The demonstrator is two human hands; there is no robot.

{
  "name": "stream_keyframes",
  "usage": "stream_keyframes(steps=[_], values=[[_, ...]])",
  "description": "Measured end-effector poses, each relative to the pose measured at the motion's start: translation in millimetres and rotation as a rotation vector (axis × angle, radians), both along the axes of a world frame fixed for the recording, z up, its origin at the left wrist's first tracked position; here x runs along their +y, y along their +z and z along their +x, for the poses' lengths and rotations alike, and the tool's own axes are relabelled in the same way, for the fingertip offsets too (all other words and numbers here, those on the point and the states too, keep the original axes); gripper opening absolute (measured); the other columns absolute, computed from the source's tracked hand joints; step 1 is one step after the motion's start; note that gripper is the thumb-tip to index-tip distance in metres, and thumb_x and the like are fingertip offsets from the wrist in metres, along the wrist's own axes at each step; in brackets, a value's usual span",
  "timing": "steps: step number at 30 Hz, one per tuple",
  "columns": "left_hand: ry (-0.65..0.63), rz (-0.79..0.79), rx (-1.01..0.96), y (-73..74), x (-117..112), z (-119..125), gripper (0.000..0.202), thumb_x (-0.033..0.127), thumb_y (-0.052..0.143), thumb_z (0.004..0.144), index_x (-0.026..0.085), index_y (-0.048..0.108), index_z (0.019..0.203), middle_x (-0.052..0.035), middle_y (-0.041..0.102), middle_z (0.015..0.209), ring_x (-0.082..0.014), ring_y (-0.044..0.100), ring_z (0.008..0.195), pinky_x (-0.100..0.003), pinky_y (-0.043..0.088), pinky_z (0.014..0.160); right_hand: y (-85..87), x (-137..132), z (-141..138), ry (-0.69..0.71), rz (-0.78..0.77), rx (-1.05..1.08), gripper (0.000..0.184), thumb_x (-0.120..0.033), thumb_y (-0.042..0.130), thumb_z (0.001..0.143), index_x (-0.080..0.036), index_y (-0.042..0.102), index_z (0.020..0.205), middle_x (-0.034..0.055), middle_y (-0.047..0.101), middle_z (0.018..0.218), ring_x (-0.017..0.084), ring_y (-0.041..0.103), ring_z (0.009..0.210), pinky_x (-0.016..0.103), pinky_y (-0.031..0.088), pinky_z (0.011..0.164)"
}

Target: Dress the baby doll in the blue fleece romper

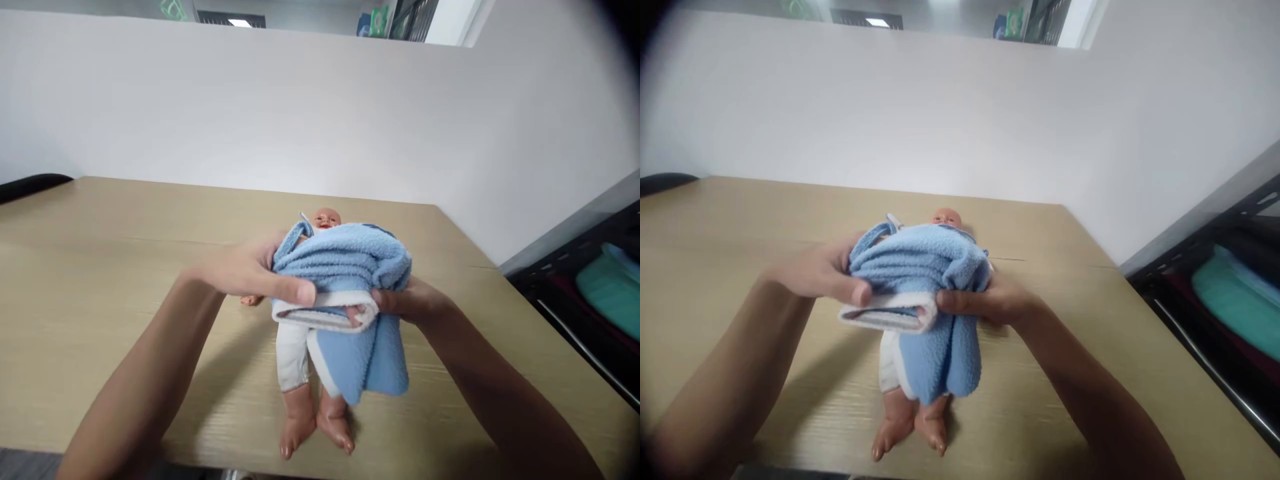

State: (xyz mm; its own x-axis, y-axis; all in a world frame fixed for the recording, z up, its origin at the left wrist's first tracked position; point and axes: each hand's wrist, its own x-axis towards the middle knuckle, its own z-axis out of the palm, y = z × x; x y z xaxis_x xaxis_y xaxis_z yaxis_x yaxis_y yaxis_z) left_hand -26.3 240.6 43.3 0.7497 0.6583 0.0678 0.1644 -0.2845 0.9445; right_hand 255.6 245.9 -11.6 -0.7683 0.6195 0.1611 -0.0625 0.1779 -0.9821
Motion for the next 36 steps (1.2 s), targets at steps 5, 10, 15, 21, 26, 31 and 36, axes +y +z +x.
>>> stream_keyframes(steps=[5,10,15,21,26,31,36], values=[[-0.018,-0.206,-0.131,-10.1,-56,5,0.047,0.053,0.09,0.083,0.02,0.078,0.114,-0.0092,0.081,0.096,-0.03,0.078,0.1,-0.041,0.066,0.093,9.8,-45,-2,0.002,-0.163,-0.066,0.058,-0.063,0.085,0.087,-0.023,0.077,0.129,0.0087,0.081,0.12,0.031,0.074,0.124,0.044,0.061,0.108],[0.235,-0.281,-0.216,-62.9,-122,11,0.048,0.061,0.089,0.079,0.019,0.078,0.099,-0.011,0.079,0.085,-0.0297,0.076,0.086,-0.038,0.064,0.079,-0.4,-79,-13,0.225,-0.175,-0.048,0.067,-0.046,0.097,0.079,-0.022,0.074,0.137,0.0078,0.083,0.114,0.031,0.079,0.113,0.045,0.064,0.102],[0.622,-0.333,-0.087,-112.2,-165,28,0.039,0.059,0.081,0.089,0.022,0.071,0.091,-0.0058,0.077,0.085,-0.0256,0.072,0.08,-0.037,0.061,0.079,-27.7,-104,-17,-0.342,0.076,-0.35,0.045,-0.04,0.087,0.086,-0.024,0.073,0.126,0.0114,0.078,0.128,0.036,0.072,0.123,0.057,0.055,0.111],[0.815,-0.239,-0.012,-129.2,-166,39,0.042,0.058,0.069,0.096,0.019,0.074,0.112,-0.0107,0.081,0.106,-0.0378,0.072,0.121,-0.049,0.056,0.11,-50.6,-111,-27,-0.441,0.229,-0.511,0.027,-0.032,0.076,0.088,-0.022,0.069,0.113,0.012,0.08,0.112,0.033,0.074,0.104,0.047,0.057,0.092],[0.913,-0.114,-0.07,-149.1,-152,45,0.042,0.048,0.064,0.096,0.018,0.071,0.123,-0.0128,0.078,0.13,-0.0342,0.071,0.127,-0.045,0.053,0.114,-64.3,-99,-33,-0.518,0.257,-0.607,0.032,-0.03,0.074,0.088,-0.022,0.069,0.118,0.0103,0.081,0.108,0.032,0.075,0.1,0.04,0.053,0.085],[0.89,-0.127,-0.119,-154.5,-140,47,0.041,0.043,0.062,0.099,0.019,0.067,0.132,-0.0093,0.075,0.139,-0.0288,0.068,0.13,-0.038,0.049,0.114,-76.2,-88,-32,-0.543,0.304,-0.613,0.031,-0.029,0.074,0.087,-0.021,0.069,0.117,0.0096,0.082,0.107,0.03,0.076,0.099,0.039,0.054,0.085],[0.866,-0.129,-0.068,-153.6,-124,43,0.035,0.043,0.062,0.101,0.02,0.068,0.127,-0.0062,0.078,0.127,-0.0283,0.07,0.119,-0.037,0.051,0.104,-83.6,-72,-31,-0.606,0.323,-0.532,0.026,-0.026,0.071,0.086,-0.02,0.07,0.112,0.0105,0.082,0.111,0.03,0.076,0.1,0.042,0.055,0.087]])
